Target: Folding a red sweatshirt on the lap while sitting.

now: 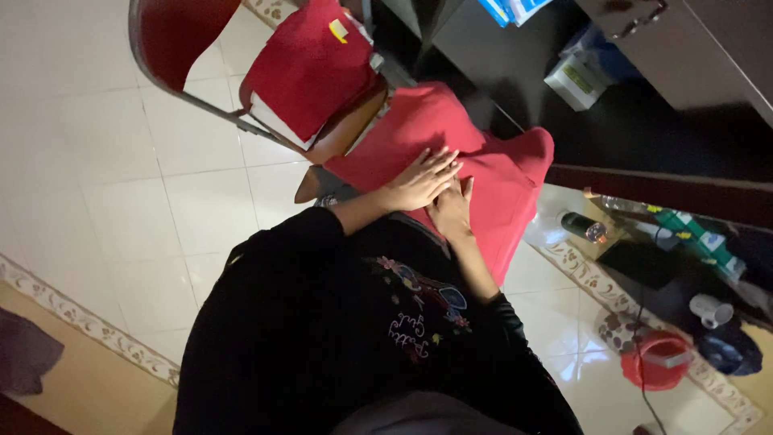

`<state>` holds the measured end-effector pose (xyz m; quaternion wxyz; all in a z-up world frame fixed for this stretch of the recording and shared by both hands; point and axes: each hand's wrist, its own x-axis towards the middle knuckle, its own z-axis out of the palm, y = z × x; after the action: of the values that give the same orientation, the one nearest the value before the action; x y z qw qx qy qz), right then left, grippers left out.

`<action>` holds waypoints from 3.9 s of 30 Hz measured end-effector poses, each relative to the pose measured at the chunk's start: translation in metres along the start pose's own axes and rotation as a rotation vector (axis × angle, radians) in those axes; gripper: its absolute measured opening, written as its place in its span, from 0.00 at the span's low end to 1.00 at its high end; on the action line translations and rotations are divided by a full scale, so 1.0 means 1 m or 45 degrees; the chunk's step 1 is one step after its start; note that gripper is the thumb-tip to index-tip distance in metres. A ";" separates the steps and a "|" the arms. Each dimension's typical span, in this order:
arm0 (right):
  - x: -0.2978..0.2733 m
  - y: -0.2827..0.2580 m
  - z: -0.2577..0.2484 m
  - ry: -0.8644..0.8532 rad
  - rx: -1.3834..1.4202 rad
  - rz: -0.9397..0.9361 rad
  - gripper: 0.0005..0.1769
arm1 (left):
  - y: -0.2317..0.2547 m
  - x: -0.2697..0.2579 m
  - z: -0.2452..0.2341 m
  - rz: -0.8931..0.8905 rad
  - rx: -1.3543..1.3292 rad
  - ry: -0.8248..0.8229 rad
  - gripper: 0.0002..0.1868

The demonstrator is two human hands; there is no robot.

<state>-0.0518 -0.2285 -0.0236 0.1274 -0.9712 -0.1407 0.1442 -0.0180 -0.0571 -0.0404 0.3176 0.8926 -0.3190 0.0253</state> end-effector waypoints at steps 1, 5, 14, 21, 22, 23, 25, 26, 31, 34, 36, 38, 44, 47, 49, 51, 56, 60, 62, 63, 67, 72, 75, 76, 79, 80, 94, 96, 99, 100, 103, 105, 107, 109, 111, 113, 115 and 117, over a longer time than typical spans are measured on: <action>-0.005 0.003 -0.002 0.002 -0.002 -0.049 0.41 | 0.001 0.001 0.000 0.028 0.078 -0.076 0.33; -0.029 0.007 -0.057 0.057 -0.029 0.147 0.38 | 0.005 0.001 -0.014 -0.015 0.161 -0.342 0.37; -0.125 0.171 -0.002 0.469 0.840 0.825 0.31 | 0.024 0.025 -0.033 -0.122 0.107 -0.524 0.40; -0.129 0.131 -0.010 0.813 1.146 0.656 0.30 | 0.081 0.068 0.020 0.187 -0.012 -0.535 0.39; -0.126 0.117 -0.012 0.724 1.184 0.607 0.30 | 0.092 0.070 0.027 0.257 -0.025 -0.561 0.40; -0.121 0.105 -0.014 0.633 1.222 0.554 0.30 | 0.102 0.074 0.032 0.324 -0.035 -0.585 0.40; -0.122 0.100 -0.018 0.607 1.129 0.561 0.31 | 0.109 0.068 0.043 0.350 -0.029 -0.641 0.41; -0.121 0.097 -0.021 0.571 1.035 0.552 0.33 | 0.111 0.066 0.047 0.362 -0.015 -0.684 0.41; -0.144 0.122 0.007 0.411 1.476 0.869 0.37 | 0.098 0.074 0.028 0.283 -0.046 -0.766 0.40; -0.157 0.156 0.049 0.184 1.689 1.149 0.39 | 0.079 0.078 0.026 0.197 -0.023 -0.759 0.40; -0.153 0.167 0.053 0.054 1.700 1.258 0.41 | 0.060 0.084 0.022 0.161 0.011 -0.725 0.40; -0.154 0.164 0.037 0.331 1.500 1.130 0.37 | 0.042 0.085 0.016 0.073 0.076 -0.659 0.38; -0.092 0.146 -0.021 0.706 1.135 0.648 0.32 | -0.015 0.092 -0.006 -0.048 0.123 -0.510 0.37; -0.062 0.105 -0.051 0.658 0.955 0.363 0.30 | -0.026 0.084 -0.007 -0.090 0.136 -0.473 0.36; -0.054 0.091 -0.059 0.550 0.724 0.456 0.32 | -0.031 0.073 -0.003 -0.103 0.142 -0.449 0.34; -0.049 0.090 -0.057 0.442 0.492 0.545 0.34 | -0.034 0.067 0.000 -0.116 0.147 -0.426 0.33; -0.054 0.114 -0.028 0.602 0.715 0.554 0.32 | -0.034 0.066 0.005 -0.221 -0.023 -0.339 0.22; -0.047 0.141 -0.010 0.775 0.967 0.606 0.28 | -0.012 0.092 -0.005 -0.382 -0.037 -0.408 0.21; -0.041 0.144 -0.016 0.795 0.934 0.683 0.20 | -0.009 0.102 0.009 -0.548 -0.099 -0.475 0.22; -0.037 0.145 -0.019 0.792 0.932 0.681 0.20 | -0.012 0.107 0.024 -0.550 -0.101 -0.474 0.22; -0.019 0.147 -0.028 0.866 0.708 0.699 0.13 | -0.020 0.124 0.067 -0.656 -0.120 -0.469 0.24; -0.016 0.159 -0.008 0.890 1.014 0.773 0.12 | -0.025 0.123 0.098 -0.613 -0.249 -0.370 0.22; -0.018 0.158 0.002 0.988 1.238 0.613 0.10 | -0.018 0.118 0.085 -0.534 -0.363 -0.238 0.20; -0.018 0.156 0.003 1.006 1.138 0.601 0.09 | -0.013 0.118 0.077 -0.518 -0.333 -0.237 0.19; -0.016 0.140 -0.012 0.949 0.775 0.703 0.09 | -0.005 0.116 0.065 -0.505 -0.265 -0.252 0.17; -0.015 0.134 -0.020 0.873 0.511 0.811 0.09 | -0.003 0.115 0.063 -0.506 -0.226 -0.271 0.17; -0.036 0.086 -0.056 0.695 0.063 0.682 0.18 | 0.038 0.095 0.034 -0.167 -0.078 -0.201 0.29; -0.047 0.068 -0.061 0.593 0.031 0.630 0.24 | 0.040 0.085 0.029 -0.083 -0.094 -0.252 0.31; -0.054 0.067 -0.063 0.519 0.044 0.432 0.35 | 0.029 0.083 0.015 -0.036 -0.021 -0.434 0.32; -0.056 0.073 -0.062 0.528 0.227 0.472 0.34 | 0.020 0.084 0.012 -0.110 0.041 -0.491 0.33; -0.070 0.112 -0.033 0.588 0.632 0.584 0.33 | -0.021 0.081 0.010 -0.240 0.150 -0.520 0.34; -0.076 0.146 -0.011 0.649 0.846 0.641 0.32 | -0.046 0.084 0.003 -0.295 0.200 -0.474 0.34; -0.076 0.176 0.006 0.532 0.928 0.830 0.28 | -0.064 0.090 -0.015 -0.474 0.219 -0.376 0.33; -0.064 0.178 -0.010 0.594 0.886 0.810 0.28 | -0.095 0.093 -0.009 -0.590 0.194 -0.341 0.33; -0.051 0.179 -0.024 0.658 0.842 0.794 0.28 | -0.118 0.097 0.000 -0.702 0.165 -0.309 0.34; -0.029 0.179 -0.039 0.815 0.814 0.585 0.25 | -0.137 0.109 0.010 -0.895 0.125 -0.331 0.35; -0.008 0.173 -0.052 0.763 0.760 0.643 0.23 | -0.148 0.121 0.020 -0.985 0.098 -0.363 0.35; 0.010 0.175 -0.052 0.711 0.706 0.698 0.21 | -0.152 0.131 0.024 -1.075 0.070 -0.393 0.35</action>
<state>0.0148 -0.3984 -0.0283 0.3719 -0.9035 0.2038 -0.0618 0.1712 -0.0532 -0.1102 0.2249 0.9460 0.0303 -0.2316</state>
